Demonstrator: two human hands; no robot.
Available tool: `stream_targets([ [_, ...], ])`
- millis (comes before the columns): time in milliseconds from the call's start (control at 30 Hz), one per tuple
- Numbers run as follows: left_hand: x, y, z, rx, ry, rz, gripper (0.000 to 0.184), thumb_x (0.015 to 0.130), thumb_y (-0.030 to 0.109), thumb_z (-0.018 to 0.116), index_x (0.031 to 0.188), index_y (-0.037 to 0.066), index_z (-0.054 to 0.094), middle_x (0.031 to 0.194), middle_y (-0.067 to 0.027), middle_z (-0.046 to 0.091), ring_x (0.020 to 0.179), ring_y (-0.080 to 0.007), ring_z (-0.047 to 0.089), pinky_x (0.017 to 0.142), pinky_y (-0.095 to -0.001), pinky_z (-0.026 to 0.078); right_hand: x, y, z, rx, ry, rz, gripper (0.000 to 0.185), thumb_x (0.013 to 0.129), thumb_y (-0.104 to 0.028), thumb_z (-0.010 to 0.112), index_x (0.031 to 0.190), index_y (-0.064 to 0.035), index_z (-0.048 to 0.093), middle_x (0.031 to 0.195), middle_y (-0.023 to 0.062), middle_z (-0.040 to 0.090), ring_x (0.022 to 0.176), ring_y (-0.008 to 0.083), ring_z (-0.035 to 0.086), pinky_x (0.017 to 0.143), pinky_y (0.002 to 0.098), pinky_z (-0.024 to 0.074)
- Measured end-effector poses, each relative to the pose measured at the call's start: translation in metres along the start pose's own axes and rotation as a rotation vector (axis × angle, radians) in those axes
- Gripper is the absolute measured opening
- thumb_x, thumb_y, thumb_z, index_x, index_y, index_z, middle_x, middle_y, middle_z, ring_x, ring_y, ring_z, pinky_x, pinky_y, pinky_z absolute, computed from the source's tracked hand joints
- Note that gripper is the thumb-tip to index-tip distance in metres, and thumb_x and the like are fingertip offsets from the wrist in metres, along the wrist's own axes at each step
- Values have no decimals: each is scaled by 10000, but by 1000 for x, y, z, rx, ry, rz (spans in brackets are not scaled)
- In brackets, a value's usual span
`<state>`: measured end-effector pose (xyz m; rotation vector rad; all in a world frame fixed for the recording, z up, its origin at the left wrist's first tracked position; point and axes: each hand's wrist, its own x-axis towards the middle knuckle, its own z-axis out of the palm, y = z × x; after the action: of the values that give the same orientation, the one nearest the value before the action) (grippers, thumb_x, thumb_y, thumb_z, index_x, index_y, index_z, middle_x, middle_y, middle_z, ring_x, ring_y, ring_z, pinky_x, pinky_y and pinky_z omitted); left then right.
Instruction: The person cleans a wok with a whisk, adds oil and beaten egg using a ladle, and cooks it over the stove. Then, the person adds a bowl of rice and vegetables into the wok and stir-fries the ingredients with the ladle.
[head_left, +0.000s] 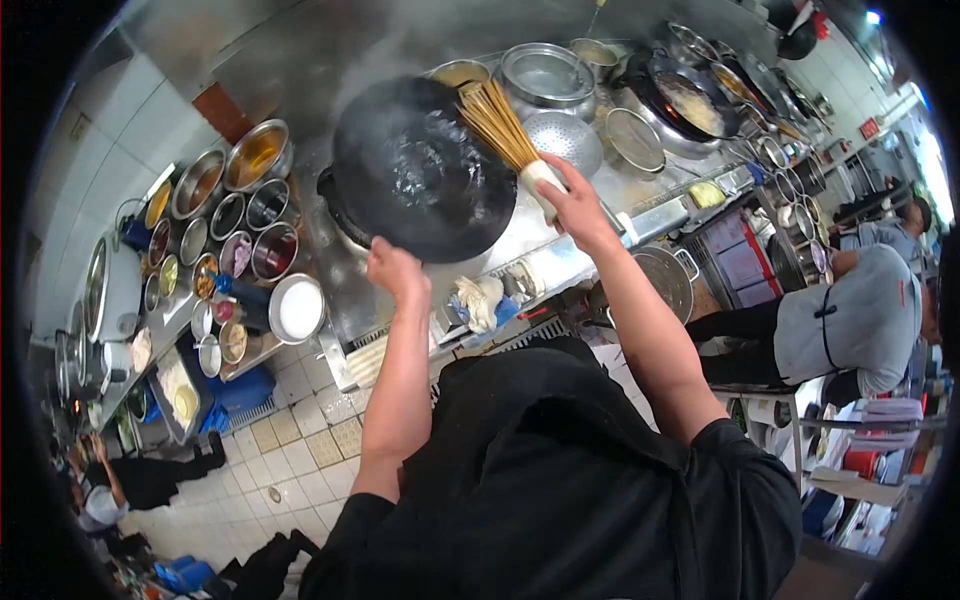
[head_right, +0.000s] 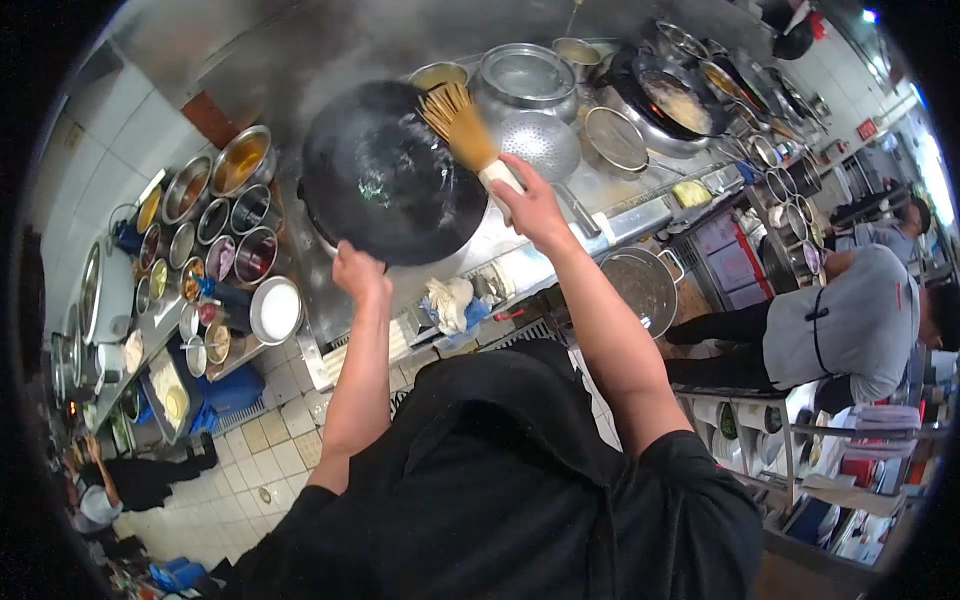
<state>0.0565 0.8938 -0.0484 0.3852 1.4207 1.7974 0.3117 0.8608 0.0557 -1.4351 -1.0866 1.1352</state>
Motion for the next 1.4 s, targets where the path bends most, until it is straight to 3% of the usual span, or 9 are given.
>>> stream_targets([
  [233,13,-12,-46,-325,-145,-492,213,969,100,313,996,96,524,840,-61,585,635,-155,522,479,-298,384,-78,39,-28,126,177,101,520,913,-184,624,1398,-171,438,845,57,629,497,101,524,360,229,339],
  [533,-16,-75,16,-448,69,-651,275,1025,221,344,792,91,413,608,-47,422,511,-189,462,622,-382,509,-73,72,-16,196,159,127,490,942,-157,585,1402,-139,416,865,56,636,510,99,523,381,225,369],
  [767,-17,-82,-13,167,-127,-458,393,957,397,560,840,26,499,578,-73,477,445,-191,474,493,-336,439,-43,80,-40,117,153,134,493,943,-121,572,1408,-135,409,920,62,626,541,82,506,398,220,381],
  [833,-23,-82,-31,561,-67,-167,346,923,340,610,862,5,547,791,-110,544,687,-217,566,660,-373,466,-26,87,-50,73,131,137,495,939,-107,572,1408,-129,413,939,64,626,546,77,503,407,216,382],
  [967,-46,-34,-20,789,-254,694,244,881,268,650,882,29,600,931,-131,584,875,-286,569,864,-415,428,-2,57,-55,-319,-32,60,506,909,-62,591,1390,-42,434,1192,136,592,1010,183,604,825,284,504],
  [1000,-46,-32,-14,782,-298,684,244,881,268,650,882,29,600,931,-131,584,875,-286,569,864,-415,428,24,85,-64,-393,-115,-227,498,907,-61,592,1383,-32,449,1290,154,568,1204,230,534,988,335,432],
  [1067,-36,-26,-7,1031,-650,906,241,871,230,641,1022,46,605,932,-135,615,884,-331,568,901,-437,409,58,53,-41,-712,-272,-355,518,879,-186,631,1372,-112,490,1266,166,602,1177,289,578,987,364,445],
  [1267,-44,-48,-4,1119,-686,669,138,887,187,586,929,56,576,826,-133,638,845,-342,600,835,-450,430,225,31,10,-1236,-778,-342,512,802,-342,691,1300,-287,584,1171,139,653,1083,327,617,953,388,485],
  [1400,-50,-53,3,1125,-662,673,90,891,150,560,883,61,556,791,-142,630,803,-343,610,794,-453,434,323,-22,11,-1434,-595,-503,473,781,-317,674,1251,-291,628,1107,144,672,1041,311,635,907,416,503],
])
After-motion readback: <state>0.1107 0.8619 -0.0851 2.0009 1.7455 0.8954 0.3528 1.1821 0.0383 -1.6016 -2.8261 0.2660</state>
